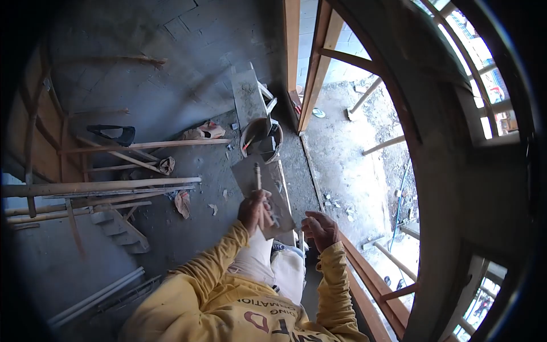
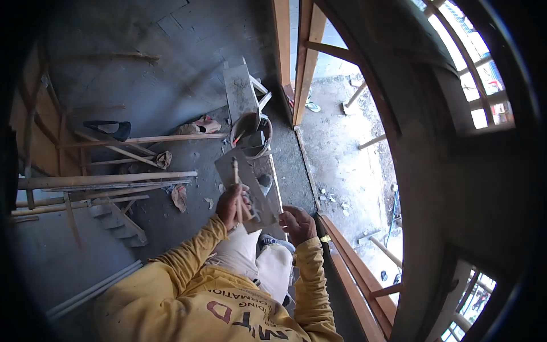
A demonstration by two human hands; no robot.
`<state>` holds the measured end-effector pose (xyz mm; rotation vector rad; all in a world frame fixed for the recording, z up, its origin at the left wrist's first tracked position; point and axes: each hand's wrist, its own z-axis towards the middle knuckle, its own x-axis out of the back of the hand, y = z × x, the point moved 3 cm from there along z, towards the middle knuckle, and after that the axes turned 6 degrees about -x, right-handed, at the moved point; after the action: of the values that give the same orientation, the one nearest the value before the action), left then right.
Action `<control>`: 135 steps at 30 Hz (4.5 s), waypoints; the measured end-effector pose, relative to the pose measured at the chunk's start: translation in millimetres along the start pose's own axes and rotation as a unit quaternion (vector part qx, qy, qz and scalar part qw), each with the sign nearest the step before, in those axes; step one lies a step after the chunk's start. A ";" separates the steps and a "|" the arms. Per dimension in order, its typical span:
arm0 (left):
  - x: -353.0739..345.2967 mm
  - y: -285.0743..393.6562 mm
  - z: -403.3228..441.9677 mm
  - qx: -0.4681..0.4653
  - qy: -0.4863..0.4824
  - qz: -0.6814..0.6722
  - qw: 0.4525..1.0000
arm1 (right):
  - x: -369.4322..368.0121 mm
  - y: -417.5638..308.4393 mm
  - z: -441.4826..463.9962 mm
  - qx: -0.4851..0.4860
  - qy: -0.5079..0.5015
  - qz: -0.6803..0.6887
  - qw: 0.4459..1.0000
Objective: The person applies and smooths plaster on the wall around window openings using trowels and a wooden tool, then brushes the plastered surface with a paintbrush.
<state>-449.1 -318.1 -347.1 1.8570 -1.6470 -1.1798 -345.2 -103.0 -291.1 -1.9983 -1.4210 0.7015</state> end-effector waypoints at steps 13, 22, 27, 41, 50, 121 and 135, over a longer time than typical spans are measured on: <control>308.4 -44.9 -35.5 0.106 0.234 0.452 0.854 | -174.4 181.5 562.0 0.043 -0.065 -0.306 0.949; 314.0 -139.2 -31.0 0.355 0.325 0.331 0.812 | -270.3 200.1 689.0 -0.294 -0.024 -0.390 0.872; 309.7 -149.9 -23.6 0.373 0.325 0.310 0.812 | -264.6 205.0 681.9 -0.299 0.042 -0.344 0.889; 265.6 -94.2 35.9 0.262 0.185 0.370 0.872 | -100.8 18.7 313.9 -0.096 -0.272 -0.109 0.951; 214.5 -26.1 77.1 0.177 0.110 0.448 0.869 | -92.3 -93.4 109.0 0.201 0.012 -0.206 0.958; -83.2 25.5 228.6 0.039 -0.358 0.816 0.452 | 28.2 -146.1 -296.2 0.412 0.383 0.509 0.652; -86.1 27.9 227.6 0.058 -0.396 0.779 0.483 | 42.0 -188.6 -285.0 0.569 0.253 0.546 0.561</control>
<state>-641.6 -189.7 -427.3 -0.8401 -2.5886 -0.8034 -253.8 -58.1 37.8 -1.4304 0.7788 0.9825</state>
